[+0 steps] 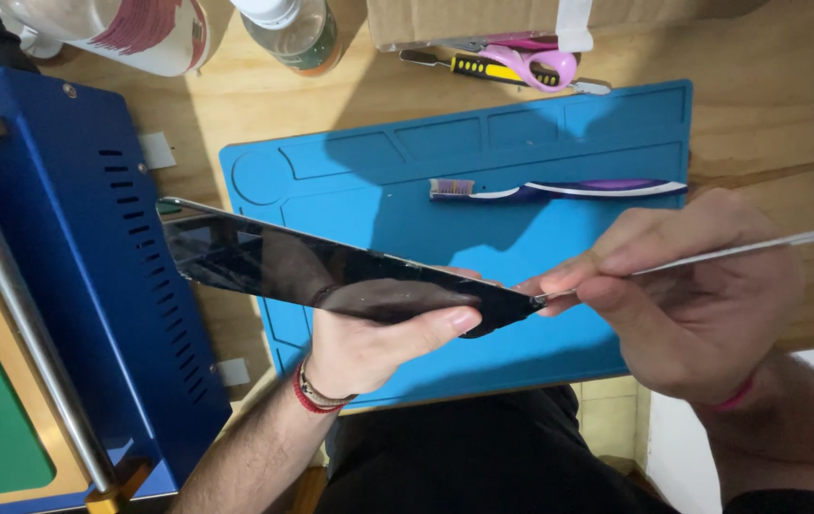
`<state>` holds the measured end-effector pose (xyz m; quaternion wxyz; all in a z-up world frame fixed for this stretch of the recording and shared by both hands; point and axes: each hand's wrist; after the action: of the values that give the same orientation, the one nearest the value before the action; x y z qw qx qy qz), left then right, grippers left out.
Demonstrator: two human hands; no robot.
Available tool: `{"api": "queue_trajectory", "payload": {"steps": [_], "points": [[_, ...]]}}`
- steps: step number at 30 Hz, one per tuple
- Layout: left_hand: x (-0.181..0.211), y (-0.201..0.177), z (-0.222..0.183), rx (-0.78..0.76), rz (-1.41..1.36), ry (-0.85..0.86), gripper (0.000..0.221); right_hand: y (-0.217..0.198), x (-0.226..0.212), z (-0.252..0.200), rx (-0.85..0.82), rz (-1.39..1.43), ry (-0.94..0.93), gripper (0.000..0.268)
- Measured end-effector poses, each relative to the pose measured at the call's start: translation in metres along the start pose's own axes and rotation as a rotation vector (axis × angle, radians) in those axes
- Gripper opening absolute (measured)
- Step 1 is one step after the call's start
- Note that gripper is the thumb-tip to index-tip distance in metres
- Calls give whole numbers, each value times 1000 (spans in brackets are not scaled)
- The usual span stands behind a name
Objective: Cleaning the edges of a mobile phone with a brush and prying the screen off with a thin metal tool.
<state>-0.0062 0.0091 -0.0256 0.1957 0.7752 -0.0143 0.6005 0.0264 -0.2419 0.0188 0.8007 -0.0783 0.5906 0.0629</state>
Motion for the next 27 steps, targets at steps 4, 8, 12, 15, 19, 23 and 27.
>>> {"api": "queue_trajectory", "payload": {"steps": [4, 8, 12, 15, 19, 23, 27], "points": [[1, 0, 1, -9, -4, 4, 18, 0, 1, 1, -3, 1, -8, 17], [4, 0, 0, 0, 22, -12, 19, -1, 3, 2, -14, -24, -20, 17], [4, -1, 1, -7, 41, 5, 17, -2, 4, 1, -24, -16, -14, 16], [4, -1, 1, 0, 46, 6, 16, -2, 3, 2, -31, -22, -20, 15], [5, -1, 1, 1, 69, 15, 16, -4, 3, 2, -41, -13, -8, 16], [7, -1, 1, 2, 89, 25, 16, -2, 3, 3, -40, -27, -15, 15], [7, -1, 2, 4, 91, 35, 15, -3, 3, 1, -29, 2, -2, 16]]}}
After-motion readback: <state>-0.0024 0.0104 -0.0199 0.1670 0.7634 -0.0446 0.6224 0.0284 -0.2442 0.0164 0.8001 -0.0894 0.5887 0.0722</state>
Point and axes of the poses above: each hand's wrist, its own z-axis towards the middle knuckle, its own y-axis out of the palm, x = y × z, and after that the axes turned 3 degrees about -y, right-handed
